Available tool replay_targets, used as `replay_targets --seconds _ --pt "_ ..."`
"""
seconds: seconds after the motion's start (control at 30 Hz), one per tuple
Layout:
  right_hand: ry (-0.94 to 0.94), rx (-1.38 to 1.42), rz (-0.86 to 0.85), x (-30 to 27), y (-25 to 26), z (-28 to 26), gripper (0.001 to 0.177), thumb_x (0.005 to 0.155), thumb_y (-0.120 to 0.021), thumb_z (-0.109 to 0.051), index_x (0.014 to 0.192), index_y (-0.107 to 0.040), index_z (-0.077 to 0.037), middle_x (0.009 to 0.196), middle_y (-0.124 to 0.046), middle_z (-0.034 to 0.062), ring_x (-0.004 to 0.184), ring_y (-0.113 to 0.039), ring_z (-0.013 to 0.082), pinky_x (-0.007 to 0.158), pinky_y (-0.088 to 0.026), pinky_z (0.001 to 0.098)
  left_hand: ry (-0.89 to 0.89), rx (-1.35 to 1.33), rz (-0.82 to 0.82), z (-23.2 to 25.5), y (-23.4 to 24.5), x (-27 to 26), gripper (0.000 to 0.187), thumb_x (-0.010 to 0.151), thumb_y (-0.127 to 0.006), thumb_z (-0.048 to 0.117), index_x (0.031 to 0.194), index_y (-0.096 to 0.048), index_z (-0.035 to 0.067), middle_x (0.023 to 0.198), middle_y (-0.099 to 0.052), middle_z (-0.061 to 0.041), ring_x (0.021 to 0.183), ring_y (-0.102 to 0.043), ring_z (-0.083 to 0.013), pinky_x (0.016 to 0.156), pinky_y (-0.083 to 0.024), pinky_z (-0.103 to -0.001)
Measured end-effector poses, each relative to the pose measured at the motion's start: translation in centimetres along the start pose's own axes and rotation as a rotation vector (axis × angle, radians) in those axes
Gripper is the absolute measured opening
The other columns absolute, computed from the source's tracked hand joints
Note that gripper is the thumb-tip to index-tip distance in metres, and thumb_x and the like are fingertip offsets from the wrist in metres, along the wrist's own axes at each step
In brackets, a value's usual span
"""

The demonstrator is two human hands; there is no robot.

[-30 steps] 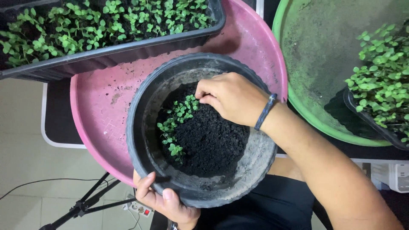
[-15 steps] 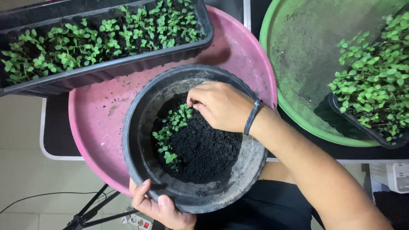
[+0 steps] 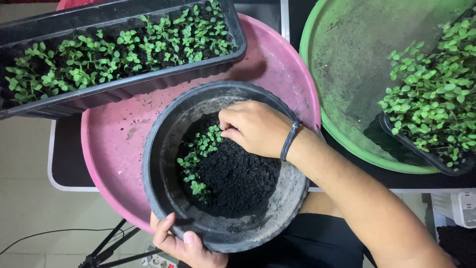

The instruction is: The person uses scissors to cut small seedlings from a tray and plants them one by one into a black pot filled with soil. The person repeatedly cuts seedlings and places them into the pot, arranging them in a circular pattern.

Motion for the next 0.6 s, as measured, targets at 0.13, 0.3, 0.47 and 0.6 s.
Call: replay_targets --seconds 0.13,0.3,0.47,0.6 --pt "-0.006 0.033 -0.015 0.1 0.2 -0.2 0.005 0.096 -0.063 -0.005 0.094 -0.067 -0.004 0.095 -0.074 0.0108 0.088 -0.069 0.0312 0.078 -0.055 0.0445 0.04 0.025 0.015 0.0 0.0 0.0 0.027 0.087 -0.043 0.025 0.112 -0.045 0.014 0.137 -0.044 -0.017 0.132 -0.047 -0.0285 0.115 -0.04 -0.046" --pt "-0.033 -0.029 -0.016 0.1 0.1 -0.1 0.014 0.097 -0.067 -0.014 0.087 -0.06 -0.007 0.081 -0.068 0.0089 0.075 -0.064 0.0317 0.067 -0.049 0.046 -0.025 -0.001 0.007 0.0 -0.1 0.1 0.034 0.093 -0.045 0.033 0.117 -0.043 0.01 0.14 -0.044 -0.021 0.133 -0.045 -0.0305 0.119 -0.038 -0.048" --pt "-0.044 -0.01 -0.033 0.2 0.4 -0.2 0.016 0.099 -0.064 -0.013 0.085 -0.059 -0.007 0.081 -0.068 0.0081 0.074 -0.063 0.0287 0.066 -0.05 0.044 0.03 0.077 -0.005 1.1 -0.3 0.4 0.053 0.097 -0.046 0.037 0.136 -0.037 0.003 0.161 -0.032 -0.032 0.15 -0.037 -0.0352 0.128 -0.031 -0.05" --pt "-0.026 -0.018 -0.017 0.0 0.4 -0.3 0.017 0.099 -0.065 -0.012 0.086 -0.056 -0.007 0.081 -0.066 0.0083 0.074 -0.061 0.0289 0.067 -0.049 0.0435 -0.046 0.148 -0.115 -0.2 1.3 2.6 0.084 0.09 -0.061 0.061 0.143 -0.036 0.001 0.162 -0.037 -0.022 0.161 -0.031 -0.0329 0.14 -0.026 -0.045"
Point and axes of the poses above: each hand's wrist, its own x-axis towards the middle knuckle, its own y-axis out of the back of the hand, z = x × y, the point moved 5 cm from there along x, towards the middle knuckle
